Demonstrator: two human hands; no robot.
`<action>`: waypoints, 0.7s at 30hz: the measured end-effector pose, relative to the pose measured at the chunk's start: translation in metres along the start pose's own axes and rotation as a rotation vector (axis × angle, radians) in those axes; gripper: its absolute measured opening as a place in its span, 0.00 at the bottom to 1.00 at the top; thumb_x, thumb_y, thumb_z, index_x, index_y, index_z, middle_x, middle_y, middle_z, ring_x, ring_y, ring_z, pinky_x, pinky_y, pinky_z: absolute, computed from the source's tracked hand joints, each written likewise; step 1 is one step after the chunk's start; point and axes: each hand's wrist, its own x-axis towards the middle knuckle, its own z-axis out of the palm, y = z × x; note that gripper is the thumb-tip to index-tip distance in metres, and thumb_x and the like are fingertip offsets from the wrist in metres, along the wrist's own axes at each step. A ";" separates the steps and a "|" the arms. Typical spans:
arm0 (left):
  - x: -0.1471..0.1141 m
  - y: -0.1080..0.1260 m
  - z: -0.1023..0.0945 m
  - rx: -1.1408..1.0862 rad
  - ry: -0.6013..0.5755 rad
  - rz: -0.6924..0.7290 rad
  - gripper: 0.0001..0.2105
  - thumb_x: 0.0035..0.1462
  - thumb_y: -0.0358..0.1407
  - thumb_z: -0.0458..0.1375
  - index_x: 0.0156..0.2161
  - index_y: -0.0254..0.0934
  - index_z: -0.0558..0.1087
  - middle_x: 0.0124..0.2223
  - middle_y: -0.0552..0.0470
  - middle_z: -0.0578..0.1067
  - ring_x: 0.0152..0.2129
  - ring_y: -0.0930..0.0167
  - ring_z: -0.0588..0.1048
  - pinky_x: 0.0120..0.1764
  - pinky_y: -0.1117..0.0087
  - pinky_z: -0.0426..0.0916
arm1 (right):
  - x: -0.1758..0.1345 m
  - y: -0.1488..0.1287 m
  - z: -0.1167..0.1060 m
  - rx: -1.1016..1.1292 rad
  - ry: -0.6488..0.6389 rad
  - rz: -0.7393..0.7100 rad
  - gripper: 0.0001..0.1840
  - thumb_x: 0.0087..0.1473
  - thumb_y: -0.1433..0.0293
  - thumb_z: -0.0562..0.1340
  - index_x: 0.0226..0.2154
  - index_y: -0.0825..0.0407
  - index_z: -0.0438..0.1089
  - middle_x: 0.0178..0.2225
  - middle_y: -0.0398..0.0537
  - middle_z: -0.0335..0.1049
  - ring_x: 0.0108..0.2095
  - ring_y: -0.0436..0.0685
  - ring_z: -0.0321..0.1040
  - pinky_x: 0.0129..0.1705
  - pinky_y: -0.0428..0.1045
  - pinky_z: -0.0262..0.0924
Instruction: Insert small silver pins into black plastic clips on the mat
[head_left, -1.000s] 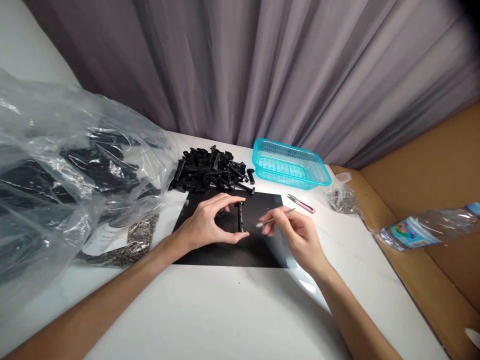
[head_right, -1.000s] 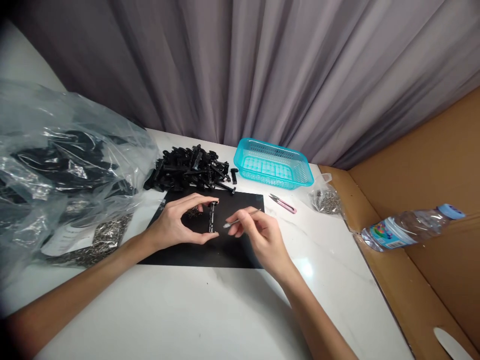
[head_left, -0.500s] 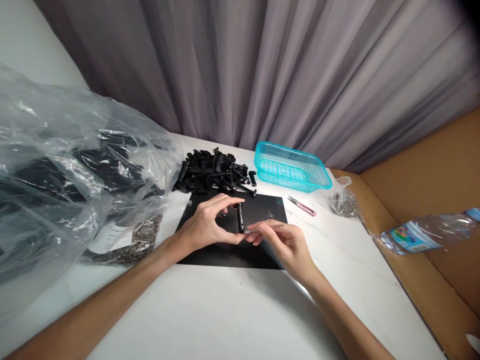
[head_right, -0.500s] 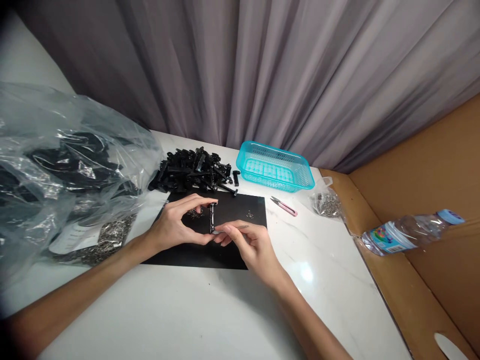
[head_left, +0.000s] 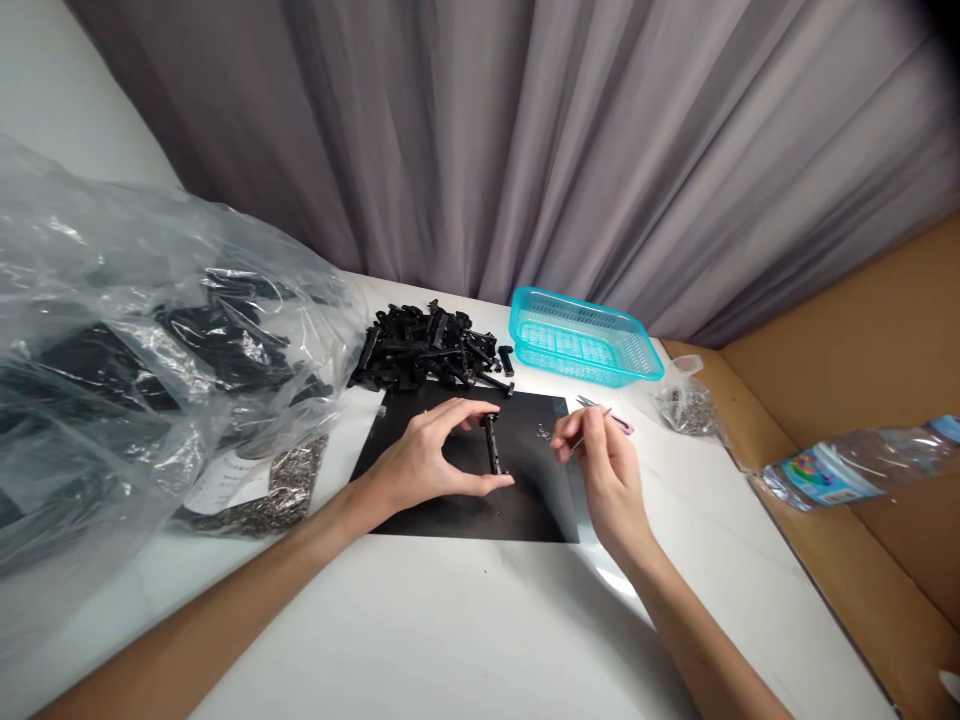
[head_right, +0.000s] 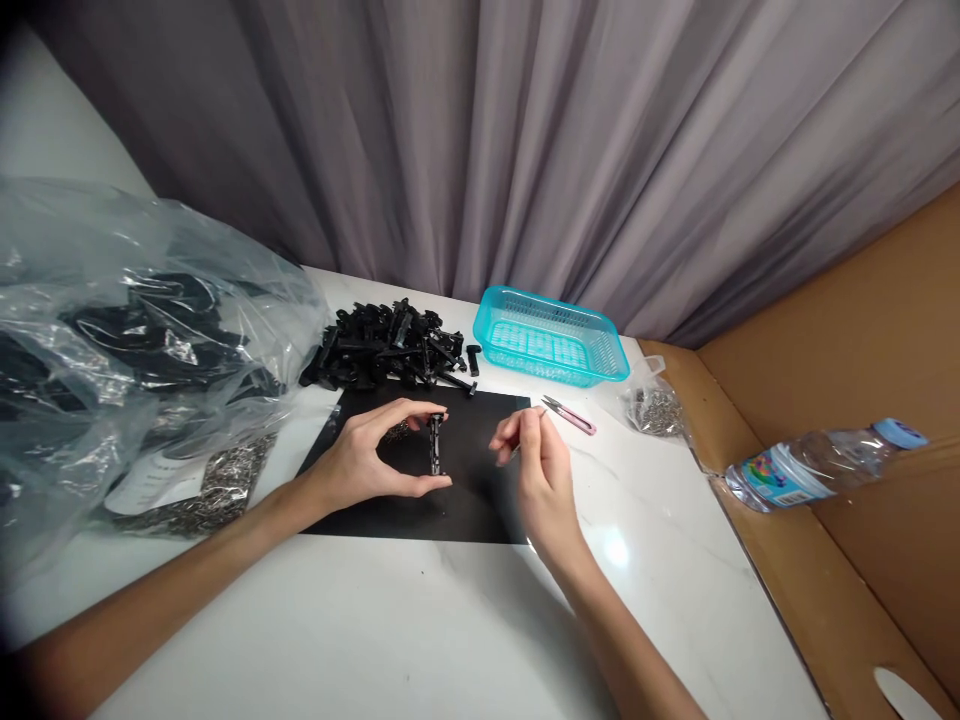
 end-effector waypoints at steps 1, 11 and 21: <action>-0.001 0.000 0.000 -0.004 -0.008 -0.009 0.31 0.46 0.42 0.74 0.54 0.37 0.72 0.46 0.49 0.78 0.37 0.68 0.77 0.44 0.66 0.75 | 0.000 0.002 0.001 -0.075 -0.061 0.033 0.20 0.71 0.56 0.52 0.35 0.50 0.69 0.31 0.45 0.70 0.32 0.53 0.66 0.36 0.48 0.62; -0.001 -0.005 0.000 0.196 -0.107 -0.020 0.39 0.51 0.47 0.71 0.64 0.41 0.63 0.58 0.45 0.76 0.54 0.58 0.75 0.58 0.56 0.70 | 0.003 0.019 0.026 -0.339 -0.328 0.113 0.16 0.62 0.58 0.61 0.42 0.53 0.75 0.30 0.45 0.78 0.31 0.56 0.72 0.33 0.47 0.63; 0.001 -0.030 -0.006 0.401 0.015 -0.155 0.13 0.65 0.40 0.60 0.52 0.38 0.70 0.51 0.46 0.77 0.48 0.60 0.76 0.53 0.56 0.69 | 0.138 0.032 -0.053 -1.110 0.084 -0.164 0.20 0.65 0.62 0.54 0.47 0.56 0.75 0.44 0.62 0.77 0.47 0.69 0.69 0.46 0.57 0.61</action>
